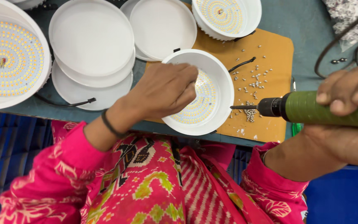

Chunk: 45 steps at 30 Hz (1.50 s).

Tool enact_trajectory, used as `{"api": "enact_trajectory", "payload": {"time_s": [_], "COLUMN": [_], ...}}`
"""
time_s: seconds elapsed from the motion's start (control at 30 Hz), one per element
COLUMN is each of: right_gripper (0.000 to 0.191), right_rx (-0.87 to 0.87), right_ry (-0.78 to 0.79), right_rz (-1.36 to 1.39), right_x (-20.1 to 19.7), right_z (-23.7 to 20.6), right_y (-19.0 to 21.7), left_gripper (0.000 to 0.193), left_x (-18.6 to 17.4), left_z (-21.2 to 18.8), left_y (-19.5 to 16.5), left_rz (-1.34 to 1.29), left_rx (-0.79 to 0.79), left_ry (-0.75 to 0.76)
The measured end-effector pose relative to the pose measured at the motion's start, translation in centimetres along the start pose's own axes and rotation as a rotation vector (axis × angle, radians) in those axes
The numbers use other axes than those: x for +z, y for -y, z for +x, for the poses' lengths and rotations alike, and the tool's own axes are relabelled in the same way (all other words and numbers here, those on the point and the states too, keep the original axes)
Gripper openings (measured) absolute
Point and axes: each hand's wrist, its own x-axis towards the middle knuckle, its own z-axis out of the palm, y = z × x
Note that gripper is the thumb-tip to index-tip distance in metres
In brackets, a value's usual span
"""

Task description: The person assembles LED light fixtures by pressing the LED array into the housing, then using a green electric screwdriver to fasten screws around the perimeter and on the back mounting bracket. Completed units are placed into a blue crate.

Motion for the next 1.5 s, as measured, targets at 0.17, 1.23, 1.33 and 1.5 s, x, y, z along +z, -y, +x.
{"api": "enact_trajectory", "payload": {"time_s": [0.17,1.23,1.33,1.5], "right_gripper": [0.048,0.04,0.052,0.073], "right_rx": [-0.031,-0.035,-0.015,0.063], "right_ry": [-0.016,0.014,0.038,0.133], "right_rz": [0.02,0.057,0.055,0.032], "right_x": [1.1,3.9,4.3,5.9], "right_z": [-0.7,-0.3,-0.1,-0.1], "right_y": [0.0,-0.3,-0.6,-1.3], "left_gripper": [0.014,0.013,0.014,0.029], "left_x": [-0.7,2.7,2.8,2.4], "left_z": [-2.4,-4.0,-4.0,-4.4], "left_y": [-1.6,-2.2,-2.4,-3.1], "left_rz": [-0.138,-0.092,-0.079,-0.036], "left_rx": [-0.092,-0.101,-0.105,-0.153], "left_ry": [-0.047,-0.23,-0.233,-0.079]}}
